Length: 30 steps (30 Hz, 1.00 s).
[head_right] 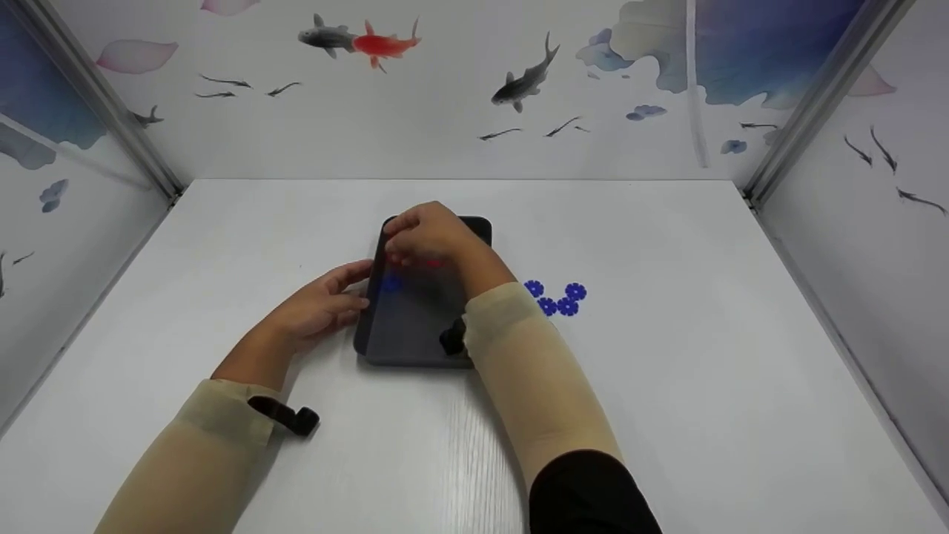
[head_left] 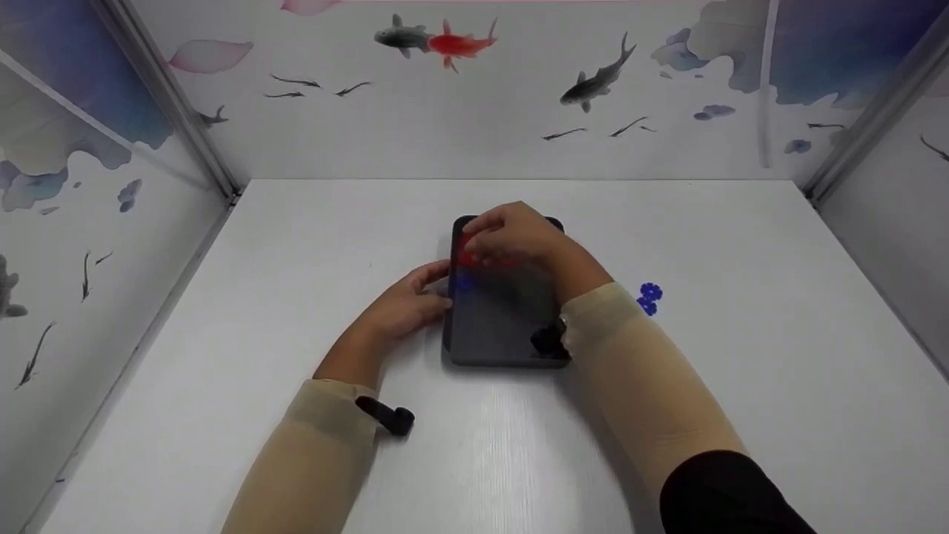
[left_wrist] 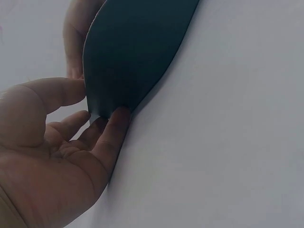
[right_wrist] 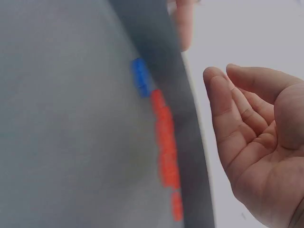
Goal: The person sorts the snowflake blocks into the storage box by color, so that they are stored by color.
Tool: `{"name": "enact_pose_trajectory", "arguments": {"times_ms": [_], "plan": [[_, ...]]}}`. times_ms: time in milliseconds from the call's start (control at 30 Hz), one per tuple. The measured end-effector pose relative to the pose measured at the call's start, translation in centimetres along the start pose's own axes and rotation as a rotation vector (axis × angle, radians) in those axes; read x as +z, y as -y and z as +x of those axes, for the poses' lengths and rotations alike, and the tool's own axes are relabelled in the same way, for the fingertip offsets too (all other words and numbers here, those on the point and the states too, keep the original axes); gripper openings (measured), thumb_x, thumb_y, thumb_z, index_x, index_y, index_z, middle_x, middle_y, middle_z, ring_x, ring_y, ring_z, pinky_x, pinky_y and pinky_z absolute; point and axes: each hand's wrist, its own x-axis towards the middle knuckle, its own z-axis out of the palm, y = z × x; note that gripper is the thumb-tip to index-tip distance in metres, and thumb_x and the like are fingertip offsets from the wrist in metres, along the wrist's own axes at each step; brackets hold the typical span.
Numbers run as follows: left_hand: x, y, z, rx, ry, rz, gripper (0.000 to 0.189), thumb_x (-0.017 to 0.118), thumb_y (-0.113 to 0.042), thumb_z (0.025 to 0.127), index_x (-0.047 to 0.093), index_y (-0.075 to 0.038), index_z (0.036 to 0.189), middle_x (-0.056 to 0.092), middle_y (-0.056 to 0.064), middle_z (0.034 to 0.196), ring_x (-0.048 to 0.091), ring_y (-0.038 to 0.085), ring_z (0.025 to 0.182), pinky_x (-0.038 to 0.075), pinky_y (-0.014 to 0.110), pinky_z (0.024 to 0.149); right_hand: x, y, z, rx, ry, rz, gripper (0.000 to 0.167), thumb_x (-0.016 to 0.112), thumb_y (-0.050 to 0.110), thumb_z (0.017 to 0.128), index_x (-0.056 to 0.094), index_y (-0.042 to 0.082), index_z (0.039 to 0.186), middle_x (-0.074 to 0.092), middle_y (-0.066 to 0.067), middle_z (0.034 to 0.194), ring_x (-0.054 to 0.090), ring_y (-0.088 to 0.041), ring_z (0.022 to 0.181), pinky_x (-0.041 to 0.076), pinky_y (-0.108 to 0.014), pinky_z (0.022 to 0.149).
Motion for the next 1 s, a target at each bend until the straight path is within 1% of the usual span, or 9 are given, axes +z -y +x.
{"name": "enact_pose_trajectory", "arguments": {"times_ms": [133, 233, 333, 400, 500, 633, 767, 867, 1000], "plan": [[0.2, 0.1, 0.1, -0.011, -0.006, -0.041, 0.071, 0.065, -0.003, 0.099, 0.043, -0.024, 0.163, 0.042, -0.006, 0.169, 0.058, 0.02, 0.143, 0.05, 0.043, 0.117, -1.3, 1.2, -1.7, -0.062, 0.01, 0.057, 0.036, 0.079, 0.021, 0.098, 0.074, 0.011, 0.132, 0.078, -0.015, 0.125, 0.078, -0.032, 0.11, 0.061, -0.05, 0.103], [0.4, 0.0, 0.0, -0.017, -0.009, -0.056, 0.072, 0.064, -0.001, 0.099, 0.042, -0.022, 0.164, 0.041, -0.005, 0.17, 0.057, 0.019, 0.145, 0.05, 0.042, 0.117, -2.5, 1.4, -3.3, -0.086, 0.004, 0.075, 0.037, 0.08, 0.022, 0.098, 0.074, 0.012, 0.132, 0.076, -0.017, 0.128, 0.077, -0.031, 0.114, 0.061, -0.047, 0.103], [0.5, 0.0, 0.0, -0.018, -0.014, -0.062, 0.072, 0.064, -0.001, 0.099, 0.042, -0.021, 0.165, 0.041, -0.004, 0.171, 0.057, 0.019, 0.145, 0.05, 0.042, 0.117, -4.1, 0.7, -5.1, -0.101, -0.026, 0.068, 0.038, 0.082, 0.026, 0.096, 0.074, 0.015, 0.131, 0.076, -0.014, 0.126, 0.077, -0.031, 0.115, 0.063, -0.041, 0.098], [0.5, 0.0, 0.0, -0.016, -0.014, -0.059, 0.073, 0.064, 0.0, 0.099, 0.041, -0.02, 0.165, 0.039, -0.004, 0.172, 0.057, 0.02, 0.144, 0.05, 0.042, 0.118, -5.5, -0.2, -6.4, -0.106, -0.057, 0.046, 0.04, 0.082, 0.029, 0.096, 0.074, 0.017, 0.133, 0.075, -0.011, 0.124, 0.076, -0.031, 0.114, 0.064, -0.035, 0.094], [0.3, 0.0, 0.0, -0.015, -0.017, -0.055, 0.074, 0.065, 0.0, 0.098, 0.041, -0.021, 0.165, 0.038, -0.004, 0.173, 0.058, 0.021, 0.144, 0.049, 0.043, 0.118, -7.6, -1.8, -8.4, -0.109, -0.116, 0.027, 0.04, 0.079, 0.029, 0.098, 0.072, 0.016, 0.135, 0.074, -0.01, 0.122, 0.074, -0.03, 0.111, 0.064, -0.032, 0.092], [0.1, 0.0, -0.1, -0.018, -0.025, -0.048, 0.074, 0.066, -0.001, 0.098, 0.042, -0.022, 0.165, 0.039, -0.005, 0.172, 0.057, 0.02, 0.144, 0.049, 0.043, 0.119, -10.0, -4.0, -10.7, -0.074, -0.172, 0.028, 0.038, 0.075, 0.026, 0.102, 0.071, 0.015, 0.138, 0.075, -0.006, 0.12, 0.072, -0.023, 0.108, 0.063, -0.029, 0.092], [0.0, 0.0, -0.1, -0.016, -0.028, -0.046, 0.074, 0.065, -0.002, 0.098, 0.042, -0.022, 0.165, 0.039, -0.005, 0.172, 0.057, 0.02, 0.144, 0.048, 0.043, 0.119, -11.9, -5.9, -12.7, -0.014, -0.175, 0.007, 0.042, 0.075, 0.03, 0.102, 0.068, 0.015, 0.141, 0.074, -0.008, 0.126, 0.071, -0.027, 0.113, 0.062, -0.028, 0.093], [0.1, 0.0, -0.1, -0.019, -0.027, -0.052, 0.073, 0.066, -0.002, 0.098, 0.042, -0.023, 0.164, 0.04, -0.006, 0.171, 0.057, 0.02, 0.144, 0.048, 0.043, 0.119, -13.4, -7.2, -13.8, 0.034, -0.192, -0.032, 0.046, 0.075, 0.034, 0.101, 0.066, 0.018, 0.143, 0.074, -0.007, 0.129, 0.071, -0.03, 0.117, 0.062, -0.026, 0.093], [0.2, 0.0, -0.1, -0.014, -0.016, -0.065, 0.074, 0.065, 0.0, 0.098, 0.041, -0.021, 0.165, 0.038, -0.004, 0.172, 0.056, 0.021, 0.145, 0.048, 0.043, 0.119, -15.3, -9.1, -14.7, 0.092, -0.204, -0.008, 0.051, 0.076, 0.034, 0.101, 0.062, 0.017, 0.147, 0.074, -0.001, 0.129, 0.072, -0.022, 0.115, 0.061, -0.026, 0.093]]}}
